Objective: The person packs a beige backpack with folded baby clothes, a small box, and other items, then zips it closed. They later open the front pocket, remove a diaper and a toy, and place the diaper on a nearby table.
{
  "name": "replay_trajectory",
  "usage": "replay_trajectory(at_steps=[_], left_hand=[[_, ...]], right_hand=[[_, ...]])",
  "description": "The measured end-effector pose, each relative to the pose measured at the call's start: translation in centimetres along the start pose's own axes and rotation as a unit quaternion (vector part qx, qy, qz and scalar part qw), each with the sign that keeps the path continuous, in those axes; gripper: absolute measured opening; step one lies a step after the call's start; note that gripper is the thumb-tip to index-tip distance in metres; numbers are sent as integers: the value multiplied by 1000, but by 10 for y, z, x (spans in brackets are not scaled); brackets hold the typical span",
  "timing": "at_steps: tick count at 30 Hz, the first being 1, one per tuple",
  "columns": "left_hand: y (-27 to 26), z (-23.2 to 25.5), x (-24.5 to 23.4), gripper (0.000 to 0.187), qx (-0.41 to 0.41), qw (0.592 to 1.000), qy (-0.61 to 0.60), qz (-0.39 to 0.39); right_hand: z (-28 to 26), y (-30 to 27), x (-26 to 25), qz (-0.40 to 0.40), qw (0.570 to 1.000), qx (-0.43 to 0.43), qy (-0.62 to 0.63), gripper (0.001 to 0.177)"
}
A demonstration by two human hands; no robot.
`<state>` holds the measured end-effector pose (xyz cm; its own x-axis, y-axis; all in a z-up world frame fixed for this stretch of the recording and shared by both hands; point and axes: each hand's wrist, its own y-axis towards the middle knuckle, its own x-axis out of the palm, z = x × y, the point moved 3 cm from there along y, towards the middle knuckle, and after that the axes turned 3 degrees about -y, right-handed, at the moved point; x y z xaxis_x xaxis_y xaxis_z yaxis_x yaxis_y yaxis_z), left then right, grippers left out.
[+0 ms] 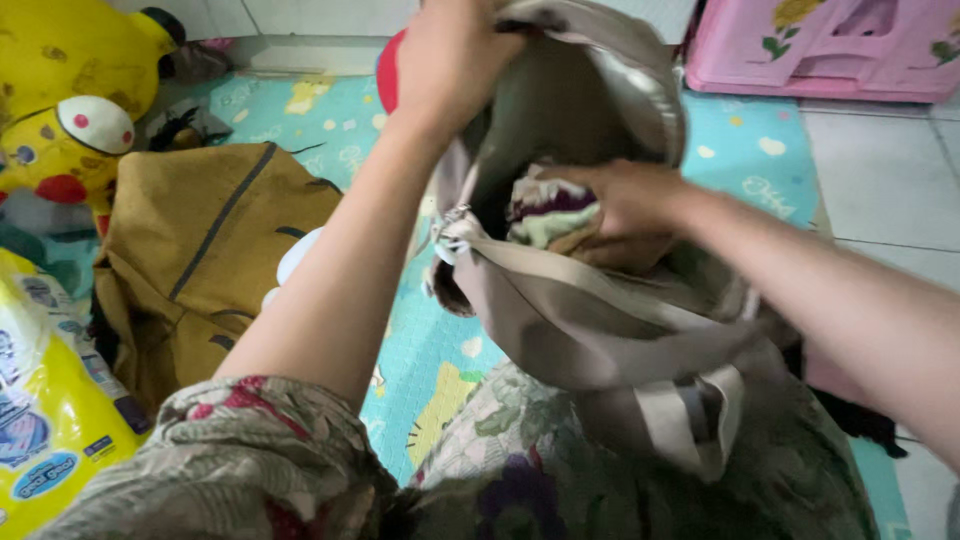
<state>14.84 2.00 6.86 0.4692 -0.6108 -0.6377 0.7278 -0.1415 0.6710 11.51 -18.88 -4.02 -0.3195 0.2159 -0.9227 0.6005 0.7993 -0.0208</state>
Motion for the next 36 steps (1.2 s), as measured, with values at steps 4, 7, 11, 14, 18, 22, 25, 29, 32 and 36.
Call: replay_trajectory(at_steps=[4, 7, 11, 14, 18, 22, 25, 29, 32, 36], left_hand=[[5, 24, 13, 31, 72, 995, -59, -35], [4, 19, 19, 27, 32, 996, -52, -65], [9, -1, 23, 30, -18, 998, -12, -59], [9, -21, 30, 28, -53, 997, 21, -46], [16, -34, 50, 31, -57, 997, 56, 1], [24, -40, 63, 34, -73, 995, 71, 15], [26, -36, 74, 33, -77, 992, 98, -13], [19, -33, 68, 34, -24, 995, 98, 7], [19, -29, 65, 32, -38, 997, 71, 8], [19, -13, 63, 28, -50, 997, 60, 4]], right_hand=[[71, 54, 6, -80, 976, -80, 186, 79], [128, 100, 23, -246, 944, 221, -1, 69], [125, 132, 48, -202, 966, 142, -75, 55], [94, 115, 51, -80, 984, 98, -129, 47], [63, 80, 25, -30, 963, 108, -245, 49], [66, 73, 31, -176, 944, 73, -270, 75], [92, 57, 67, -160, 945, 131, -255, 55], [114, 57, 77, -75, 962, 6, -264, 64], [120, 75, 80, -141, 951, 95, -259, 46], [86, 90, 118, -116, 975, 25, -185, 39]])
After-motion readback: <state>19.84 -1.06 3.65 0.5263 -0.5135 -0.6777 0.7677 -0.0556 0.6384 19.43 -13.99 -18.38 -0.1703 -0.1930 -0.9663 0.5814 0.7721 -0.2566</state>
